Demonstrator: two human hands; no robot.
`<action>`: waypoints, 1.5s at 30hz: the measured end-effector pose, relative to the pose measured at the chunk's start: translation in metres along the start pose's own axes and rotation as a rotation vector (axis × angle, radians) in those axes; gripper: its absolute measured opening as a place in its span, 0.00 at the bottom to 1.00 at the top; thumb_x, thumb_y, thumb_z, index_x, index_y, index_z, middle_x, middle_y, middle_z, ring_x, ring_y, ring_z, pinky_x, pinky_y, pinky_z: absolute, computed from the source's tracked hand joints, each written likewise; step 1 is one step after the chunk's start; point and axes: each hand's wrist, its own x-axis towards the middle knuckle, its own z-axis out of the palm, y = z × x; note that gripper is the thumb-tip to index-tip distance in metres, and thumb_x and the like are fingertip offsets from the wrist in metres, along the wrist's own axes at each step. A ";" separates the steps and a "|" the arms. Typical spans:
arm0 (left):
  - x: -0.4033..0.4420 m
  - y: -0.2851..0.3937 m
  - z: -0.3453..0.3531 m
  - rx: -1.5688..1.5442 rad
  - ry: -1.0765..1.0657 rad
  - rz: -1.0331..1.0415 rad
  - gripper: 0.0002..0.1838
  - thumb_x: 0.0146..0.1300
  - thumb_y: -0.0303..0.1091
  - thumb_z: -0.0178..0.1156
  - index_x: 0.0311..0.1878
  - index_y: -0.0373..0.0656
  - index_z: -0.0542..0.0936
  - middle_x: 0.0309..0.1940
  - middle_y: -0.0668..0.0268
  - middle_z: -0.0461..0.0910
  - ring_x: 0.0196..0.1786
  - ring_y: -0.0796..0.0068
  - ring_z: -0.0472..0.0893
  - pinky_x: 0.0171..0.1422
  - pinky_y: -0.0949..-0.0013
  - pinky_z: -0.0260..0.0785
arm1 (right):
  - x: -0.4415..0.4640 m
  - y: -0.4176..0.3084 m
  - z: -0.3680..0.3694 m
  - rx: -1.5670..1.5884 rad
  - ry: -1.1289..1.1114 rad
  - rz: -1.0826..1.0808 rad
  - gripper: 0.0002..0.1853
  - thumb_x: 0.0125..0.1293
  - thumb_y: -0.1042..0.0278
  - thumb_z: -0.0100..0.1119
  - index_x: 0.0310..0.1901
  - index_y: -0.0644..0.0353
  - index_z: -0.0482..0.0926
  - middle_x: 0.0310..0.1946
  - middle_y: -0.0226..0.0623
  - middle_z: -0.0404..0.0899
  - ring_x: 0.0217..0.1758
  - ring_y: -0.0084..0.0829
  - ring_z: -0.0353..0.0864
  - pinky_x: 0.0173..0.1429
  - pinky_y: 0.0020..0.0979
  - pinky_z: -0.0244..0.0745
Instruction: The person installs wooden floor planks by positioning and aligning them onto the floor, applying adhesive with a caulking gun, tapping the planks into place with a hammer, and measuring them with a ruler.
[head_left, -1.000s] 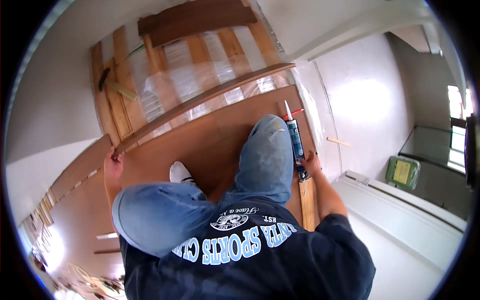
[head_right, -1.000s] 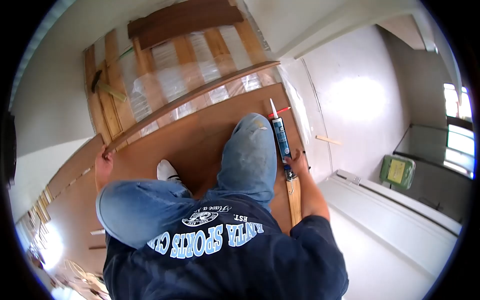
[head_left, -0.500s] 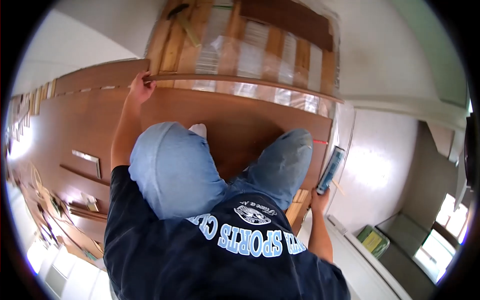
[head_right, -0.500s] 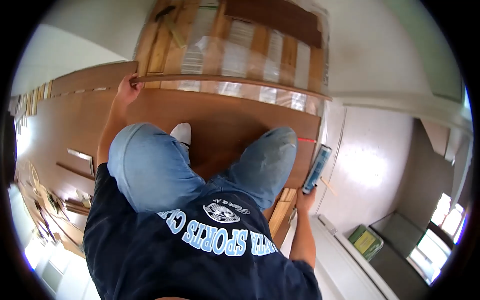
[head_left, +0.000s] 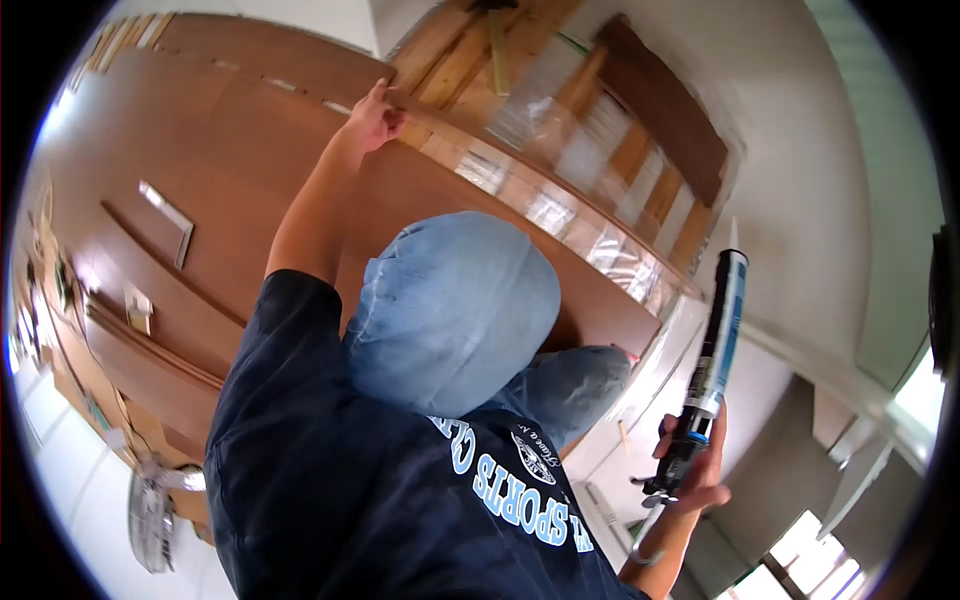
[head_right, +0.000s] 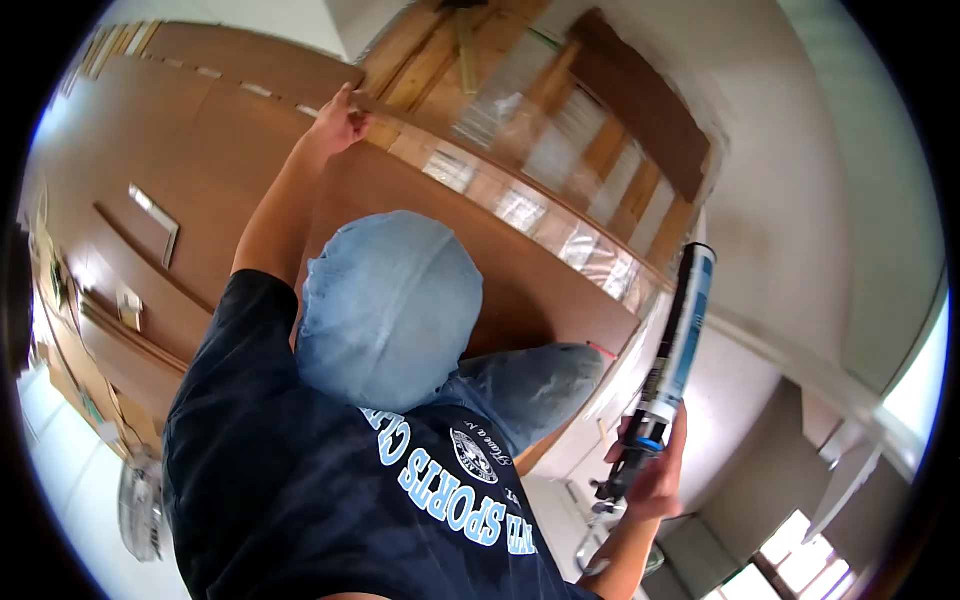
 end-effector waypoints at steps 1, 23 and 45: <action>0.006 0.001 -0.001 0.013 0.019 -0.027 0.21 0.85 0.59 0.46 0.60 0.55 0.78 0.35 0.60 0.82 0.34 0.66 0.85 0.37 0.63 0.77 | 0.005 -0.009 0.012 -0.048 -0.016 -0.020 0.92 0.28 -0.05 0.53 0.86 0.66 0.44 0.52 0.50 0.80 0.35 0.33 0.84 0.39 0.30 0.81; 0.001 0.000 0.006 0.136 0.033 -0.070 0.23 0.85 0.60 0.42 0.63 0.54 0.74 0.35 0.64 0.82 0.37 0.65 0.88 0.40 0.64 0.79 | 0.084 -0.007 0.090 0.095 -0.282 -0.221 0.37 0.70 0.55 0.64 0.79 0.52 0.68 0.58 0.59 0.80 0.60 0.51 0.81 0.68 0.56 0.76; -0.006 0.006 0.012 0.136 0.089 -0.075 0.26 0.85 0.61 0.44 0.61 0.49 0.77 0.34 0.65 0.82 0.34 0.68 0.86 0.42 0.65 0.81 | 0.126 0.054 0.174 0.345 -0.391 -0.074 0.31 0.68 0.58 0.68 0.67 0.68 0.74 0.52 0.42 0.81 0.61 0.39 0.80 0.70 0.43 0.70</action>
